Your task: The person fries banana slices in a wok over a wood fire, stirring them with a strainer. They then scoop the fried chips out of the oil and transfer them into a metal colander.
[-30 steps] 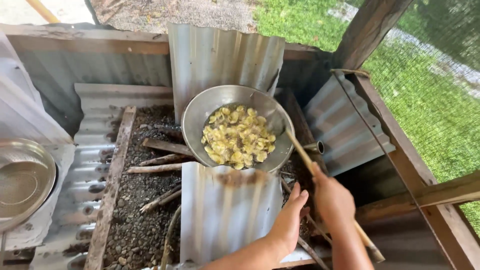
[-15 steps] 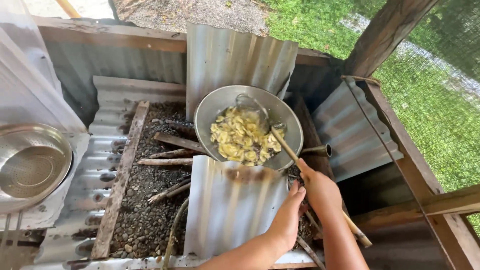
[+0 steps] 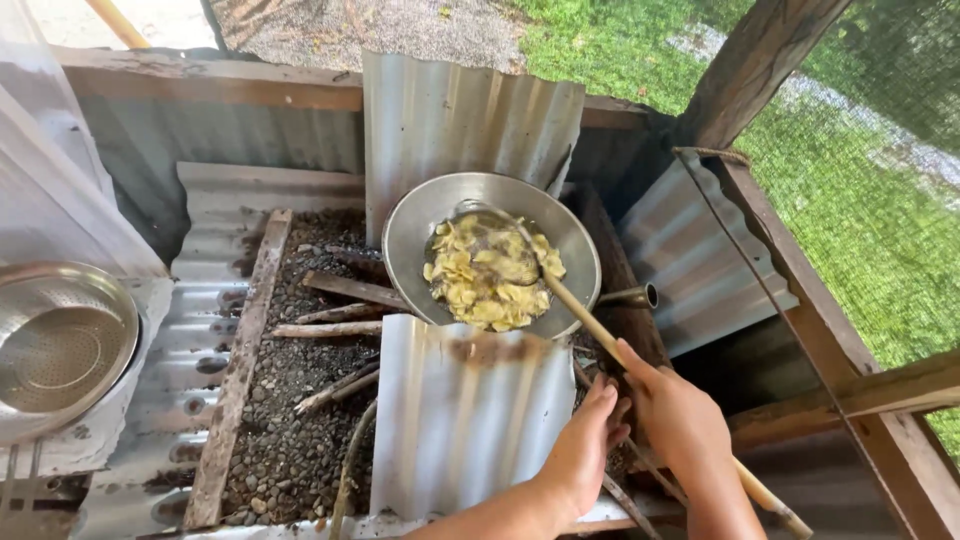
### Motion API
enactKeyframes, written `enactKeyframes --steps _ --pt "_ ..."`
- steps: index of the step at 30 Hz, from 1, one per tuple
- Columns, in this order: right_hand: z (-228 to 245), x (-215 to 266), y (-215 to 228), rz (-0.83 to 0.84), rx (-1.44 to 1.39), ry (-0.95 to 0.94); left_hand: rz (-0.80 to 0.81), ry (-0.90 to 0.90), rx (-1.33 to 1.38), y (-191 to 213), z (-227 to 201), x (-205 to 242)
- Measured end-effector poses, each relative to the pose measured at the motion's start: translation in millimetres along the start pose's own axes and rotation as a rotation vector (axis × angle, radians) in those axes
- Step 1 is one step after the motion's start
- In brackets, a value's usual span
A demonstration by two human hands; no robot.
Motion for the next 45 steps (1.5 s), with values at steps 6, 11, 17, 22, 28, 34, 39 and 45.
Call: enactKeyframes --steps 6,11,17,22,28,34,39,45 --pt "-6 6 -13 -0.070 -0.023 0.083 0.057 -0.045 -0.022 -1 6 -4" --pt "-26 -12 3 -0.196 0.043 0.005 0.013 0.014 -0.070 3 6 -7" --pt "-18 -24 -11 -0.100 0.099 -0.124 -0.007 0.045 -0.119 4 2 -3" --pt "-11 -25 -24 -0.004 -0.035 -0.071 -0.003 0.052 -0.112 2 -6 -3" --pt "-1 -53 -27 -0.174 0.009 -0.072 0.017 0.019 -0.078 6 -8 -5" --pt "20 -40 -36 -0.006 -0.049 0.003 -0.006 -0.041 -0.031 9 -13 1" --pt "23 -26 -17 0.007 -0.095 0.081 -0.054 -0.103 0.009 7 -19 9" --pt "28 -27 -19 -0.019 0.053 0.060 -0.036 -0.108 -0.017 4 -21 9"
Point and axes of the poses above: each hand's wrist, its own x-axis away from the middle knuckle, its own y-axis out of the back of the hand, z = x × y, the point moved 3 cm from there along -x, towards the middle knuckle, and after that the axes turned 7 degrees about -z, right-handed, at the moved point
